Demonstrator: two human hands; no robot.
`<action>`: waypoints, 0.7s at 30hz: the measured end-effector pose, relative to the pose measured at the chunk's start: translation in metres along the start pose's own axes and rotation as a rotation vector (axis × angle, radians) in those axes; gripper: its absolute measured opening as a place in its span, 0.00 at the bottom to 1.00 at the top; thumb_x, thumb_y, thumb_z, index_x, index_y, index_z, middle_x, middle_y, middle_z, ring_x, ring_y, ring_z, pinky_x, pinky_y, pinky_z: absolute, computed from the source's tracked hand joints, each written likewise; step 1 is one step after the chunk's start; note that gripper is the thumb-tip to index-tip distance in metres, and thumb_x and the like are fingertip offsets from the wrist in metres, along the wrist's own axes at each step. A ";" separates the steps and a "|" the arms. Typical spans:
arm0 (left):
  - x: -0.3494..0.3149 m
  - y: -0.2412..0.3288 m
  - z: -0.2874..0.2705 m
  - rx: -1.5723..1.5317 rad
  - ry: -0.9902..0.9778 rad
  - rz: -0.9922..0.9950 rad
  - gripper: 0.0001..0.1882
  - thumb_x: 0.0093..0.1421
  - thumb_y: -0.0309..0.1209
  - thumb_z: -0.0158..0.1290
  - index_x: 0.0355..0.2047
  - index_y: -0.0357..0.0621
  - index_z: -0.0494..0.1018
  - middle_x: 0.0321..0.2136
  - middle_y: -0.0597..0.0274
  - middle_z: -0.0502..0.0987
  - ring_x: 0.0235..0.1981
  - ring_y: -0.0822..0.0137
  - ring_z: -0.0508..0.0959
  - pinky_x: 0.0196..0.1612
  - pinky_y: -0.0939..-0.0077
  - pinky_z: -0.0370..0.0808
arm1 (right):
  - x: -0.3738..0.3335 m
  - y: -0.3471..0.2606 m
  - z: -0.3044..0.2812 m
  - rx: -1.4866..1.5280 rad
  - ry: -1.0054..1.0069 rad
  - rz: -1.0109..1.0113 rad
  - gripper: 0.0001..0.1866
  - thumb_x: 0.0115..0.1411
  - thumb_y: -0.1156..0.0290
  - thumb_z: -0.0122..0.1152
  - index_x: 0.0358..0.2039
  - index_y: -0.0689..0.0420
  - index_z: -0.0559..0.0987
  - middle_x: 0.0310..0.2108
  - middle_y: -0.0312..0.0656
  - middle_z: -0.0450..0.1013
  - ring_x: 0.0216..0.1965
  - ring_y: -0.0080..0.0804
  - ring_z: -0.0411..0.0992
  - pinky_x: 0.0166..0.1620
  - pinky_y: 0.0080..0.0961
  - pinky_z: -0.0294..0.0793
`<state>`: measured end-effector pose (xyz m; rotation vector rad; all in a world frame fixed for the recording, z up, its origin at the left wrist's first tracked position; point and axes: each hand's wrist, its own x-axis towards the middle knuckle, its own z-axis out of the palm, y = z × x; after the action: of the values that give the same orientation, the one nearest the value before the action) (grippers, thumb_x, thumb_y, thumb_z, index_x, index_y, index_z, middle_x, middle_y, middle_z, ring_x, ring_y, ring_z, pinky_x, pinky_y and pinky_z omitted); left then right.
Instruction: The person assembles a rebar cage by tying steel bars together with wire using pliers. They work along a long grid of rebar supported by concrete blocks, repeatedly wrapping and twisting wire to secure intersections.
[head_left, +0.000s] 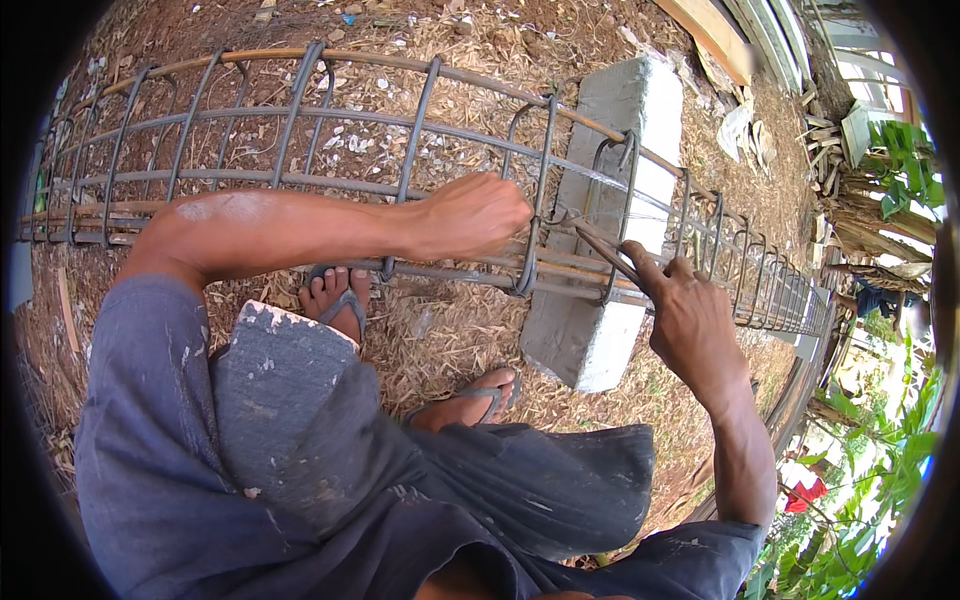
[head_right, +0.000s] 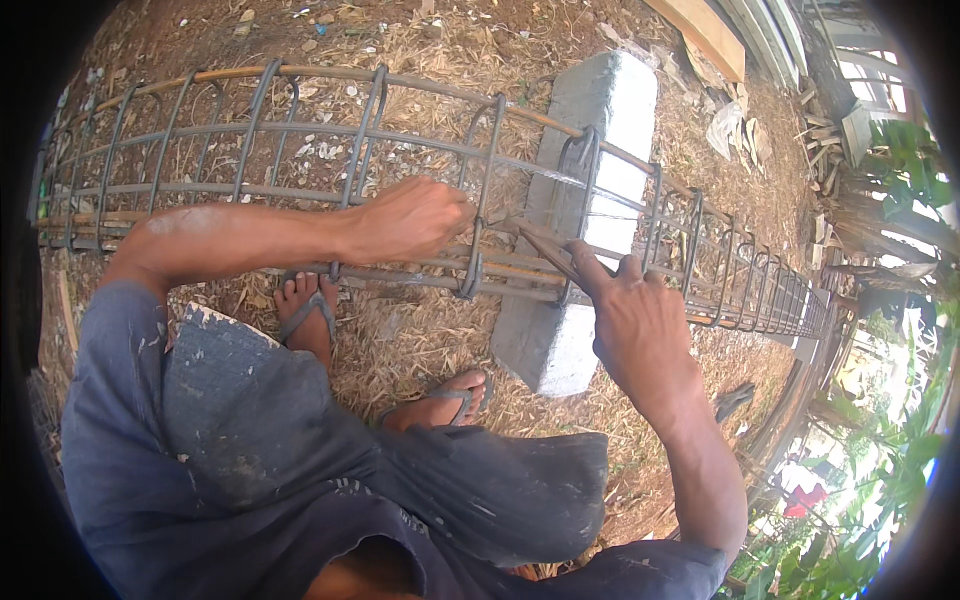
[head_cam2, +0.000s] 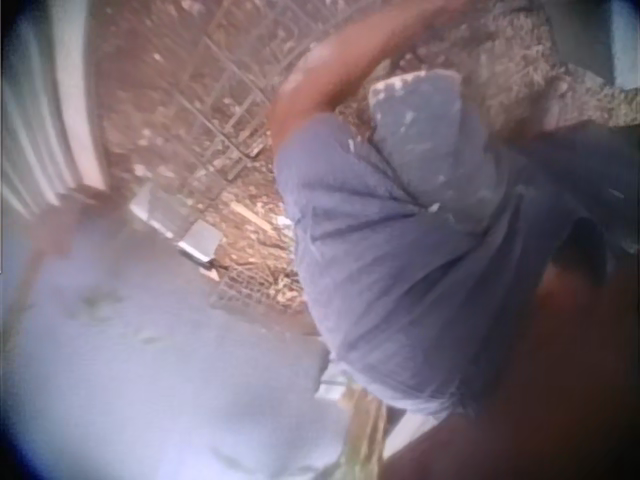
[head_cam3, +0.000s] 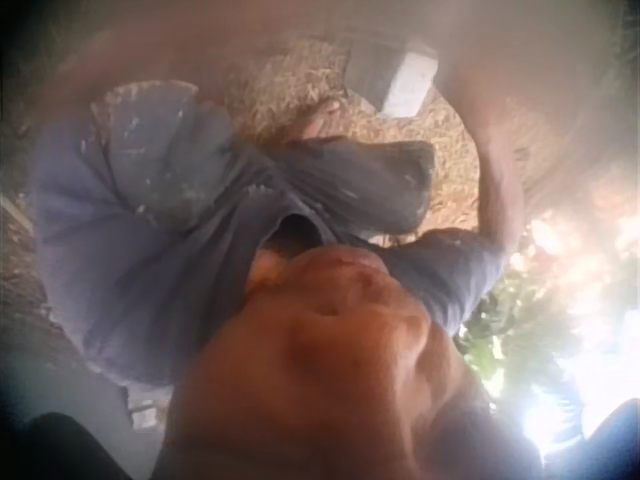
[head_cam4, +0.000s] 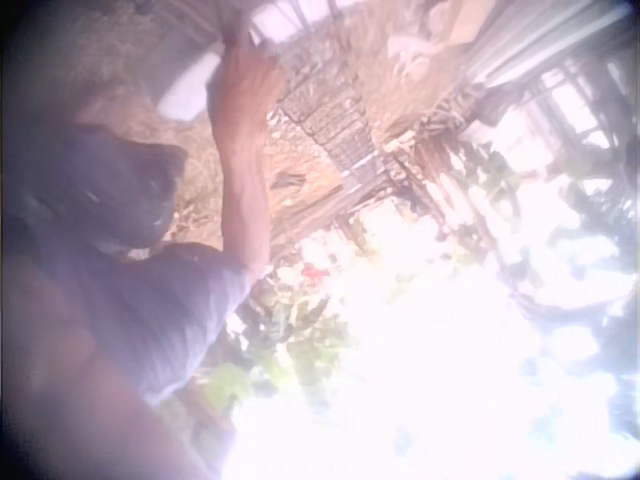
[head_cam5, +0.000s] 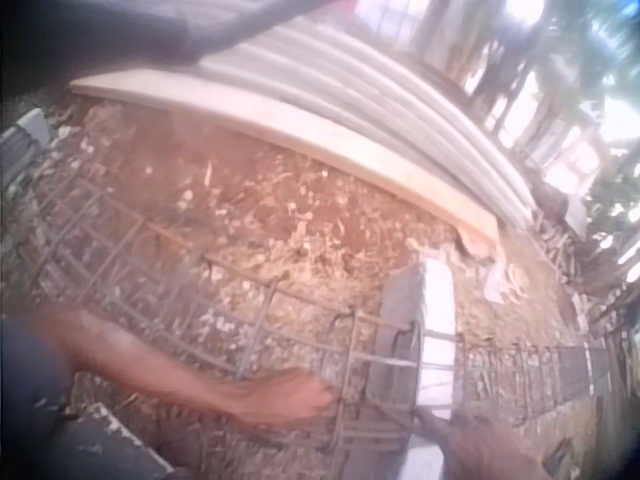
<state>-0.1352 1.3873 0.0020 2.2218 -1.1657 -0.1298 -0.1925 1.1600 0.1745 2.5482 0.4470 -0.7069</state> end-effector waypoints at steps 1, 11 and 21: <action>0.001 0.001 -0.002 0.005 -0.028 -0.024 0.05 0.47 0.23 0.52 0.22 0.31 0.73 0.18 0.47 0.75 0.20 0.50 0.79 0.24 0.59 0.76 | 0.001 -0.002 -0.001 -0.014 0.014 0.002 0.39 0.54 0.84 0.51 0.66 0.40 0.64 0.41 0.50 0.71 0.37 0.48 0.74 0.36 0.41 0.76; 0.000 0.000 -0.003 -0.026 -0.044 -0.037 0.05 0.46 0.21 0.50 0.20 0.29 0.74 0.17 0.45 0.75 0.20 0.51 0.80 0.24 0.60 0.77 | 0.016 -0.001 -0.009 -0.123 0.185 -0.139 0.33 0.59 0.81 0.50 0.65 0.43 0.65 0.57 0.58 0.60 0.61 0.61 0.60 0.62 0.48 0.67; -0.002 -0.004 0.004 -0.004 -0.040 -0.002 0.06 0.50 0.23 0.51 0.22 0.30 0.73 0.19 0.45 0.75 0.21 0.49 0.79 0.27 0.58 0.77 | 0.029 -0.002 -0.025 -0.223 0.111 -0.120 0.32 0.59 0.76 0.59 0.62 0.34 0.70 0.47 0.47 0.69 0.47 0.42 0.69 0.49 0.33 0.75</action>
<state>-0.1353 1.3890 -0.0035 2.2265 -1.1831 -0.1781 -0.1599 1.1796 0.1773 2.3720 0.6810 -0.5263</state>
